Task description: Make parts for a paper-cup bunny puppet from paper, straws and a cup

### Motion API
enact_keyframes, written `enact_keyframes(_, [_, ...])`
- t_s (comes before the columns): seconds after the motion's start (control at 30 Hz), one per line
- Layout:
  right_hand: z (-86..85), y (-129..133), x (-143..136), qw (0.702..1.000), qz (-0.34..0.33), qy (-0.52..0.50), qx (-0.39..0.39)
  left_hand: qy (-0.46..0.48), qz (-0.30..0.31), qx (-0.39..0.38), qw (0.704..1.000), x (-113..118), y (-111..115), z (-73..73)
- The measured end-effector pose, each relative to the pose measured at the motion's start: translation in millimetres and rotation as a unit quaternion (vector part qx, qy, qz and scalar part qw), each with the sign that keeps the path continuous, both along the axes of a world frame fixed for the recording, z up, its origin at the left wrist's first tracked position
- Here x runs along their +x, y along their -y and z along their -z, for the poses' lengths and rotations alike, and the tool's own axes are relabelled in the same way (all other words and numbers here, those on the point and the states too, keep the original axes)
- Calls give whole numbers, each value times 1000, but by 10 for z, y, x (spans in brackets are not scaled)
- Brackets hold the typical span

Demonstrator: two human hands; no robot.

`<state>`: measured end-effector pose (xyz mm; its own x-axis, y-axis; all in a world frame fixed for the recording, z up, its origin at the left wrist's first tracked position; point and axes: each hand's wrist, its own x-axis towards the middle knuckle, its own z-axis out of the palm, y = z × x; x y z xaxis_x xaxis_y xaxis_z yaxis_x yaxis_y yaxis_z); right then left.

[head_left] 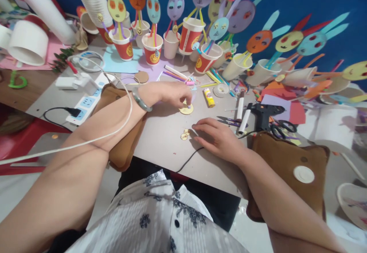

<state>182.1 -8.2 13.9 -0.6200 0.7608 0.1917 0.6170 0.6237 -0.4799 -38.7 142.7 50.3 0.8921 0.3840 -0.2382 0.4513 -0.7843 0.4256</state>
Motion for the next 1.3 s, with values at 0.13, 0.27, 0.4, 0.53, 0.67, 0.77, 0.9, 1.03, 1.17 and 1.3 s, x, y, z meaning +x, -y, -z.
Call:
enact_keyframes(0.13, [-65, 83, -13, 996, -56, 67, 12, -8, -3, 3, 1000, 0, 2, 9])
enact_keyframes(0.27, [-108, 237, -74, 987, -96, 128, -24, -14, -14, 36, 999, -6, -16, 19])
enact_keyframes(0.4, [-98, 358, -128, 982, -85, 164, -39, -4, -16, 66, 998, -9, -27, 42])
enact_keyframes(0.53, [37, 503, -201, 981, -65, 184, -20, -6, -30, 71, 997, 6, -11, 39])
enact_keyframes(0.67, [246, 641, -363, 984, -13, 178, -3, -6, -36, 76, 996, 21, 11, -2])
enact_keyframes(0.77, [328, 643, -604, 985, 9, 175, -9, -4, -40, 73, 997, 19, 2, -11])
enact_keyframes(0.9, [330, 482, -1043, 987, 18, 152, -39, 7, -34, 77, 996, 5, -45, 27])
enact_keyframes(1.03, [334, 280, -1419, 994, -14, 81, -71, 18, -35, 89, 995, -13, -86, 59])
enact_keyframes(1.17, [335, 211, -1484, 996, -27, 32, -73, 23, -40, 83, 995, -40, -101, 49])
enact_keyframes(1.3, [273, 160, -1143, 997, 23, 57, -36, 37, -45, 73, 996, -59, -113, 29])
